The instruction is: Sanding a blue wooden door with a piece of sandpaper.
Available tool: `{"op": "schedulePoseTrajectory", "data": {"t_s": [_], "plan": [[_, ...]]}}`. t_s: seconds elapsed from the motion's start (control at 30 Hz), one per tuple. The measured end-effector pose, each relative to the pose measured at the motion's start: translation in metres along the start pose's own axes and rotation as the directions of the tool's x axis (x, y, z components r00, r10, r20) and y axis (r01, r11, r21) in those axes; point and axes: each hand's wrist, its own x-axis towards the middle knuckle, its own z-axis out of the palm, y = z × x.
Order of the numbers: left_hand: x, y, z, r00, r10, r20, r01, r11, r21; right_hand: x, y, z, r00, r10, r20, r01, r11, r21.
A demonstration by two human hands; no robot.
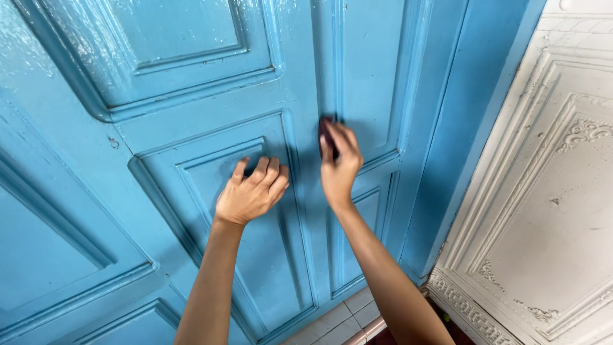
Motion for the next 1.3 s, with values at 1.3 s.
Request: {"op": "schedulePoseTrajectory", "data": {"t_s": [1.3], "plan": [[0.001, -0.003, -0.002, 1.0, -0.001, -0.015, 0.001, 1.0, -0.031, -0.071, 0.046, -0.046, 0.733, -0.533, 0.422, 0.624, 0.774, -0.106]]}}
